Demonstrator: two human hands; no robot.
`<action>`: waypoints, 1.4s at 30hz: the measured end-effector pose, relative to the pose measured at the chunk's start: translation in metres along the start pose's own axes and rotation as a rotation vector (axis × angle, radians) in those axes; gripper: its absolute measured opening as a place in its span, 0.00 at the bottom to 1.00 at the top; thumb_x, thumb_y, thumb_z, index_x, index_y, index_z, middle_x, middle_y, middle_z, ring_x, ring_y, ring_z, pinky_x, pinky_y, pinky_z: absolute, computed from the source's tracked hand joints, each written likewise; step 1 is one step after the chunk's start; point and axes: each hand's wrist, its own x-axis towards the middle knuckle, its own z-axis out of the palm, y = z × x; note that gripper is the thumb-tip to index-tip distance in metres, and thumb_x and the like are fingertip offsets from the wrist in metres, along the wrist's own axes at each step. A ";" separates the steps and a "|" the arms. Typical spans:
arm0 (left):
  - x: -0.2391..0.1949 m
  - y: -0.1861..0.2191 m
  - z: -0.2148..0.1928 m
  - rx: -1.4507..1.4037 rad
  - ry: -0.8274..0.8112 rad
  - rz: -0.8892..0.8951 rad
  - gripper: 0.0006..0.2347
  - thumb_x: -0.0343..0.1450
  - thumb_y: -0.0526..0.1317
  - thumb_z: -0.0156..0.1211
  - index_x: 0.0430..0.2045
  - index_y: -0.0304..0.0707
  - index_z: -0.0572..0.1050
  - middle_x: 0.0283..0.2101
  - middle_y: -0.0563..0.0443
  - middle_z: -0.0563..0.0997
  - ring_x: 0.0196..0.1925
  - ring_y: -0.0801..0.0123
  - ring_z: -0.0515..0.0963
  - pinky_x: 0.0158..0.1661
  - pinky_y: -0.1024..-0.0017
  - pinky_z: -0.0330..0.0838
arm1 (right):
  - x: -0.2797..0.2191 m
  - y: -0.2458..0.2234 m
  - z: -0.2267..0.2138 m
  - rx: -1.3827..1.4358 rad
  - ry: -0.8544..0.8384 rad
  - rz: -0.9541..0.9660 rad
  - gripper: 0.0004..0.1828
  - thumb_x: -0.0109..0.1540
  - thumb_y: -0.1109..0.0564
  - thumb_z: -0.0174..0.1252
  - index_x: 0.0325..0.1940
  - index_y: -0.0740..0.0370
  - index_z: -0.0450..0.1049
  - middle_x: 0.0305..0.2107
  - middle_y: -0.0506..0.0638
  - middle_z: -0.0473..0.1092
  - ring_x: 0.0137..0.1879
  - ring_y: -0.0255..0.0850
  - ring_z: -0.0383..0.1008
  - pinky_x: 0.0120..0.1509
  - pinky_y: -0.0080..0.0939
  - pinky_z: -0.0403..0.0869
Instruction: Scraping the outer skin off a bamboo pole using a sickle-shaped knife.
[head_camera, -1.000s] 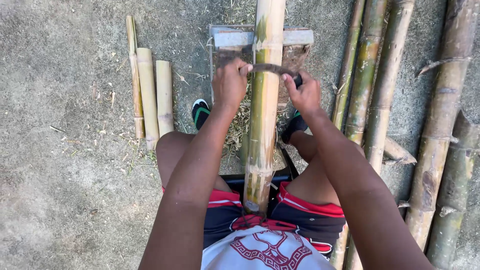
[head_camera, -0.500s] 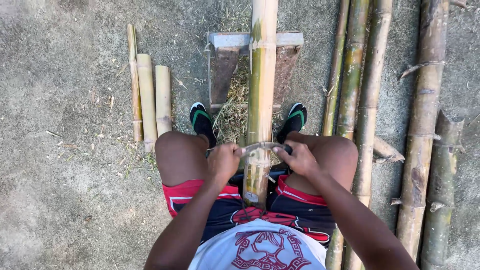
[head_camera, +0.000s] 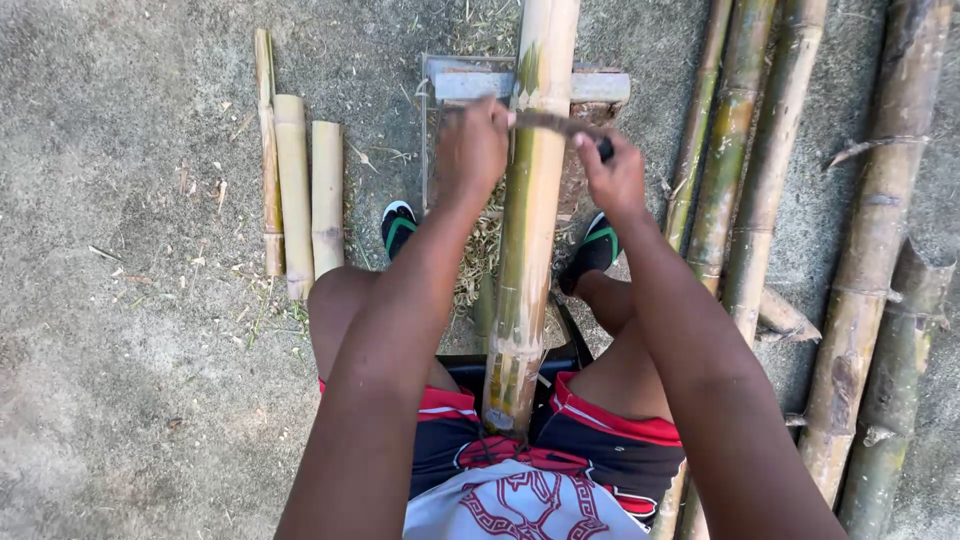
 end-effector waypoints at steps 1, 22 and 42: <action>0.013 0.003 0.000 -0.014 0.038 0.037 0.04 0.73 0.41 0.61 0.31 0.45 0.81 0.29 0.47 0.85 0.30 0.55 0.86 0.32 0.55 0.76 | 0.011 0.000 0.001 -0.019 0.046 -0.024 0.23 0.67 0.41 0.62 0.37 0.66 0.74 0.19 0.46 0.67 0.25 0.33 0.64 0.29 0.40 0.64; -0.178 -0.072 -0.005 -0.004 -0.001 0.123 0.04 0.72 0.44 0.62 0.33 0.51 0.83 0.27 0.41 0.83 0.29 0.44 0.83 0.32 0.48 0.75 | -0.185 -0.005 -0.001 -0.211 -0.048 0.055 0.24 0.66 0.38 0.60 0.34 0.62 0.72 0.14 0.56 0.66 0.21 0.47 0.69 0.29 0.52 0.68; -0.020 -0.041 0.022 -0.061 0.221 0.194 0.04 0.69 0.37 0.63 0.24 0.40 0.79 0.38 0.43 0.81 0.43 0.48 0.81 0.37 0.50 0.74 | -0.011 -0.032 -0.024 -0.140 -0.224 0.204 0.29 0.67 0.34 0.57 0.38 0.66 0.74 0.16 0.45 0.65 0.20 0.33 0.67 0.23 0.42 0.67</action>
